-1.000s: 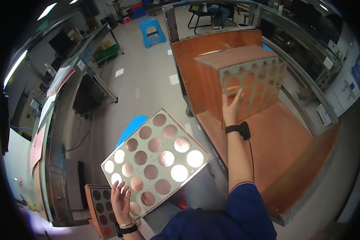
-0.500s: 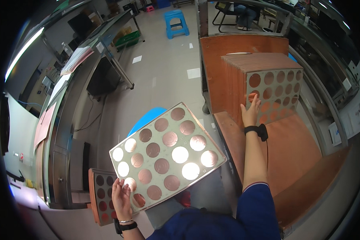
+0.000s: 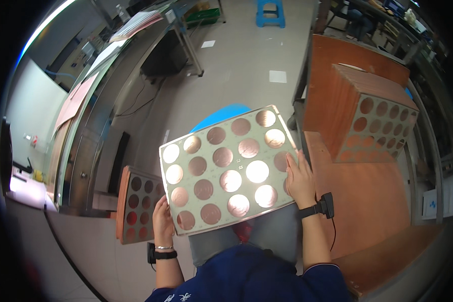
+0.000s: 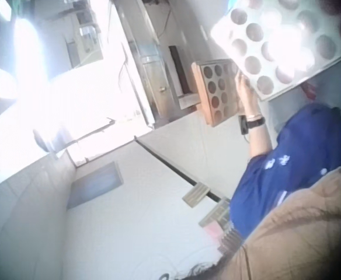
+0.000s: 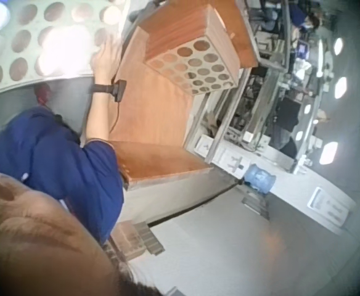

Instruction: Inspecting and sorting circular patterned metal or circuit panels at a workstation.

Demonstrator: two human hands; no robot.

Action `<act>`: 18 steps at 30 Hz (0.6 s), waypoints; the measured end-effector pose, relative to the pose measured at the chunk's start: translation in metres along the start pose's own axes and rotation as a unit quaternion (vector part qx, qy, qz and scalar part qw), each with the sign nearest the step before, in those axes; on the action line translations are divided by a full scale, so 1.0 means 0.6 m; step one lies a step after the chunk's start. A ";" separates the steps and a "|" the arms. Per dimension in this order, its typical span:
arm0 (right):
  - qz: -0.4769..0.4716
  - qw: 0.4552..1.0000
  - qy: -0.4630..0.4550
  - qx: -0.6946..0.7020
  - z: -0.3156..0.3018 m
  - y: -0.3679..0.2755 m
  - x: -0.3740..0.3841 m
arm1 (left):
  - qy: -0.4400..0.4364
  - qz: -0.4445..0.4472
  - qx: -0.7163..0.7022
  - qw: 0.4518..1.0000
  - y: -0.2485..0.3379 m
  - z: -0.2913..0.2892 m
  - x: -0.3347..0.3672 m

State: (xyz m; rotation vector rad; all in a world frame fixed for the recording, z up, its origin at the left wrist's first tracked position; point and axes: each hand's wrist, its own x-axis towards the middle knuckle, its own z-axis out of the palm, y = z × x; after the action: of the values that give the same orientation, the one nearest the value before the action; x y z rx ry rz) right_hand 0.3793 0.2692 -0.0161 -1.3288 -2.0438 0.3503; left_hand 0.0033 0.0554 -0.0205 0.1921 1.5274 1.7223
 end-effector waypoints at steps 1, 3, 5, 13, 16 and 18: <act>-0.032 0.994 -0.011 -0.100 0.007 -0.001 -0.004 | -0.006 0.001 -0.017 1.000 0.001 0.007 0.001; -0.019 0.997 -0.039 -0.065 0.011 0.003 -0.007 | -0.001 0.002 -0.036 0.999 0.003 0.008 0.003; -0.001 0.997 -0.037 -0.070 0.016 0.005 -0.008 | -0.033 -0.007 -0.023 0.999 0.006 0.006 0.005; -0.039 0.992 -0.037 -0.110 0.018 -0.005 -0.014 | 0.021 0.084 0.134 0.987 0.009 0.034 -0.006; -0.009 0.994 -0.043 -0.096 0.019 -0.001 -0.013 | 0.043 0.141 0.130 0.981 0.031 0.053 -0.016; 0.033 0.998 -0.049 -0.028 0.015 0.004 -0.010 | 0.044 0.132 0.089 0.986 0.054 0.074 -0.036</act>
State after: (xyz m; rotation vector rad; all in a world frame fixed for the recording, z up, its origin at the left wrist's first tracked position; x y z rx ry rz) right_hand 0.3764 0.2660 -0.0266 -1.4398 -2.1071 0.3970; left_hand 0.0289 0.0776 0.0280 0.4334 1.7879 1.8155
